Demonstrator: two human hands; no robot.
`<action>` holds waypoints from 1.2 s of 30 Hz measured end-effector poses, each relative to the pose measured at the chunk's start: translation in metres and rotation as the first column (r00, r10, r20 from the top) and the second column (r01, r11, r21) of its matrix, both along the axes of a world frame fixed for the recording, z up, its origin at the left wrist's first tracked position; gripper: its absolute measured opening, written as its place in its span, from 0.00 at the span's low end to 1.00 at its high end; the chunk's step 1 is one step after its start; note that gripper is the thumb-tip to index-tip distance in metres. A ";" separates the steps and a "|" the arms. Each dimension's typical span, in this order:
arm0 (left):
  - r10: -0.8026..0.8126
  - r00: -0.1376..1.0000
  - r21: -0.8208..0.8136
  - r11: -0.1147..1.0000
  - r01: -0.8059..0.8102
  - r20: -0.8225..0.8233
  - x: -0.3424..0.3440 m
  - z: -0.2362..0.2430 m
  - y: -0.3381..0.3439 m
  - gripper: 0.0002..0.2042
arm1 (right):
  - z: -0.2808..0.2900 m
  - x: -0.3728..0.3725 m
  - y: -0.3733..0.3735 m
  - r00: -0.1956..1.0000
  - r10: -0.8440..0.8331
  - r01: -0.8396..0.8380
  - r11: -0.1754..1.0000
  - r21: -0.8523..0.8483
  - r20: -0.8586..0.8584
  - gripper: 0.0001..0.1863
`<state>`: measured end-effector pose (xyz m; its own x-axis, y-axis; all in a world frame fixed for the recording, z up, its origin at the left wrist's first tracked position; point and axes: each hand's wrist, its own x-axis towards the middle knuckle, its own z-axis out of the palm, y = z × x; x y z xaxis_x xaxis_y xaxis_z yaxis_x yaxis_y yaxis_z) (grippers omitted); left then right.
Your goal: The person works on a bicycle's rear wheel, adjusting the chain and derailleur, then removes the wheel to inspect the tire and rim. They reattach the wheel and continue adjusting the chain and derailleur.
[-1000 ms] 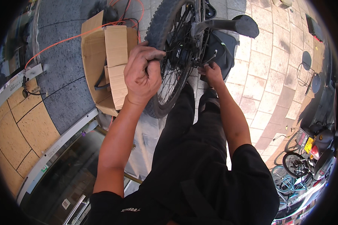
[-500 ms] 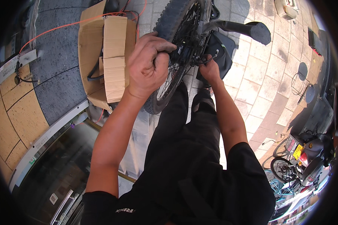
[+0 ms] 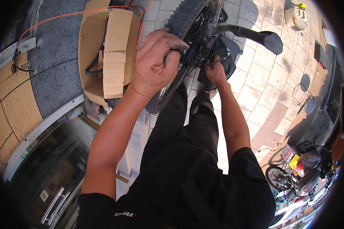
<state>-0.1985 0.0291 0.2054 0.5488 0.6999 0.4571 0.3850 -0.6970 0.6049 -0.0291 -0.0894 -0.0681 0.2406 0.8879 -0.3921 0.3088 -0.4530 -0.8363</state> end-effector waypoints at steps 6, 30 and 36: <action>0.009 1.000 0.003 1.000 -0.009 0.020 0.001 -0.003 0.002 0.09 | -0.027 0.001 -0.004 0.985 -0.007 0.026 0.994 0.107 -0.171 0.15; 0.026 1.000 -0.030 0.999 -0.026 0.007 0.001 -0.001 -0.002 0.09 | -0.045 0.004 -0.002 0.780 -0.374 0.331 0.927 -0.176 -0.502 0.18; 0.001 1.000 0.011 1.000 -0.001 0.014 -0.001 -0.005 0.001 0.08 | -0.067 0.002 -0.022 0.758 -0.373 0.319 0.928 -0.194 -0.535 0.15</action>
